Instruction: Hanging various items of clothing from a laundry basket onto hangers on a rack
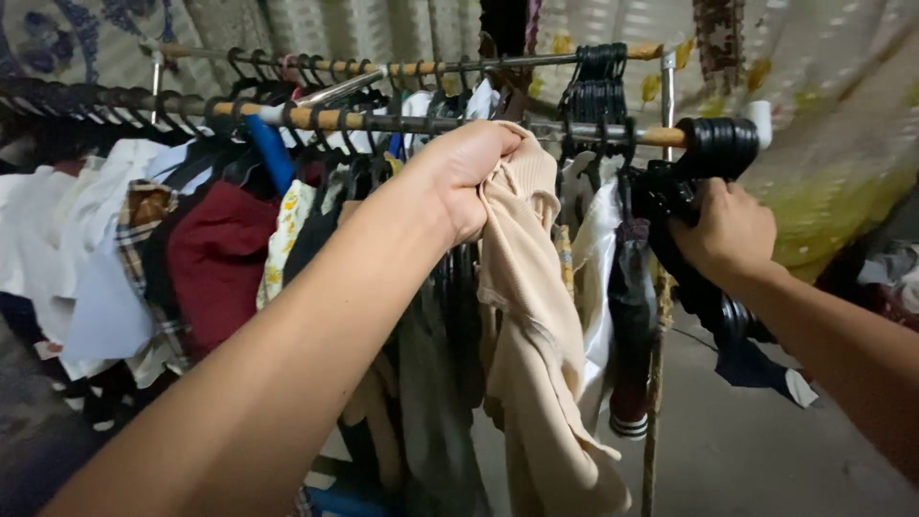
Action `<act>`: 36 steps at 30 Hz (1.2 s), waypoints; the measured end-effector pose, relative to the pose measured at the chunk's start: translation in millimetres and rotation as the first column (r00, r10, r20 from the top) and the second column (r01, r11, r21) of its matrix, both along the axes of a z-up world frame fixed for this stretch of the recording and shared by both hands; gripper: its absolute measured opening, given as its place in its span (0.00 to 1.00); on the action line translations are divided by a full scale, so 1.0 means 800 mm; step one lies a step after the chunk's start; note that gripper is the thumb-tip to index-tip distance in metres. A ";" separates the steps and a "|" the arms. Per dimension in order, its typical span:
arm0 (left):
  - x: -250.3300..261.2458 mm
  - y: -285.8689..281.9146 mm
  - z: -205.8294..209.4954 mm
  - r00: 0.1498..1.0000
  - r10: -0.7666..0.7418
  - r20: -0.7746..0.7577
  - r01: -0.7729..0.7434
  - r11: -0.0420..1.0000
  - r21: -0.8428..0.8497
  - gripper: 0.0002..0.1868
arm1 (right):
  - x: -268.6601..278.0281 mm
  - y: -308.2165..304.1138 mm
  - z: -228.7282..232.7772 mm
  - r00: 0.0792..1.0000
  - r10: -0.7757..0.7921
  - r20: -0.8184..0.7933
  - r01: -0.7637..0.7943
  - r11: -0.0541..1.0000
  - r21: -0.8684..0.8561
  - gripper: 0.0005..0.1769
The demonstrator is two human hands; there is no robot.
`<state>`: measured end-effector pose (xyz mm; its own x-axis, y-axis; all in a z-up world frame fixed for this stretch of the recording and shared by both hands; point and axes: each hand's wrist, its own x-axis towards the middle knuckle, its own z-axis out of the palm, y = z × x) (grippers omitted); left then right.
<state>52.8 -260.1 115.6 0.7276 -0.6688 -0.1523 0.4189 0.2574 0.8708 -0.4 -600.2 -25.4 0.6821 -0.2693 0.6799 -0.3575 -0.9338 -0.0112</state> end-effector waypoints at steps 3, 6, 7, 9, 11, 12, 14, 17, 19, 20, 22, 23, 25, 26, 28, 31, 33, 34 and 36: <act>0.001 -0.010 -0.003 1.000 -0.009 -0.007 0.009 1.000 0.010 0.09 | -0.005 0.002 0.004 1.000 0.024 -0.004 -0.023 0.989 0.149 0.24; 0.006 -0.019 -0.007 0.999 -0.025 -0.028 0.026 0.999 0.022 0.11 | -0.015 0.013 0.019 0.999 0.032 0.009 -0.033 0.960 0.280 0.19; 0.007 -0.021 -0.009 0.999 -0.027 -0.035 0.028 0.999 0.031 0.12 | -0.019 0.018 0.026 1.000 0.026 0.009 -0.027 0.944 0.329 0.18; 0.010 -0.026 -0.014 0.998 -0.041 -0.039 0.042 0.999 0.025 0.12 | -0.019 0.016 0.031 0.999 0.032 0.025 -0.039 0.934 0.354 0.17; 0.011 -0.027 -0.018 0.998 -0.051 -0.042 0.051 0.999 0.019 0.12 | -0.019 0.018 0.037 0.998 0.043 0.042 -0.056 0.924 0.378 0.17; 0.011 -0.026 -0.019 0.997 -0.061 -0.036 0.061 0.998 0.007 0.11 | -0.020 0.020 0.041 0.997 0.040 0.064 -0.062 0.914 0.400 0.17; 0.008 -0.023 -0.021 0.997 -0.074 -0.029 0.073 0.997 -0.004 0.11 | -0.024 0.024 0.047 0.996 0.034 0.087 -0.068 0.904 0.423 0.17; 0.006 -0.013 -0.022 0.997 -0.074 -0.007 0.074 0.997 0.017 0.10 | -0.033 0.026 0.050 0.986 0.103 0.133 -0.149 0.901 0.408 0.17; 0.011 -0.007 -0.028 0.996 -0.087 -0.026 0.088 0.994 0.062 0.11 | -0.040 0.026 0.045 0.981 0.141 0.134 -0.186 0.880 0.438 0.19; 0.006 -0.002 -0.026 0.996 -0.090 -0.028 0.092 0.994 0.063 0.11 | -0.048 0.030 0.041 0.982 0.138 0.132 -0.183 0.880 0.439 0.19; -0.005 0.009 -0.023 0.998 -0.047 0.037 0.044 0.995 0.091 0.09 | -0.065 0.037 0.031 0.957 0.211 0.197 -0.273 0.881 0.386 0.21; -0.021 0.019 -0.014 0.998 -0.051 0.033 0.048 0.995 0.093 0.09 | -0.083 0.050 0.030 0.959 0.207 0.194 -0.269 0.881 0.390 0.21; -0.054 0.040 0.006 0.979 -0.017 0.202 -0.074 0.897 0.435 0.08 | -0.119 0.075 0.029 0.968 0.168 0.185 -0.231 0.884 0.407 0.21; -0.053 0.049 0.007 0.980 -0.021 0.198 -0.069 0.896 0.438 0.08 | -0.145 0.097 0.035 0.969 0.164 0.182 -0.227 0.883 0.410 0.21; -0.050 0.066 0.008 0.949 -0.170 0.265 -0.003 0.836 0.548 0.07 | -0.195 0.140 0.046 0.993 0.077 0.094 -0.116 0.830 0.545 0.20; -0.088 0.097 0.027 0.838 -0.296 0.458 -0.194 0.623 0.758 0.13 | -0.246 0.167 0.024 0.990 0.106 0.097 -0.142 0.829 0.540 0.18; -0.078 0.105 0.012 0.665 -0.478 0.574 -0.383 0.442 0.811 0.20 | -0.273 0.183 0.006 0.993 0.058 0.100 -0.103 0.833 0.544 0.17; -0.074 0.108 0.005 0.451 -0.665 0.596 -0.588 0.281 0.759 0.27 | -0.287 0.190 -0.003 0.994 0.011 0.110 -0.070 0.836 0.544 0.17; -0.077 0.133 -0.007 0.356 -0.688 0.632 -0.675 0.278 0.684 0.25 | -0.312 0.223 0.000 0.981 0.034 0.193 -0.133 0.836 0.532 0.15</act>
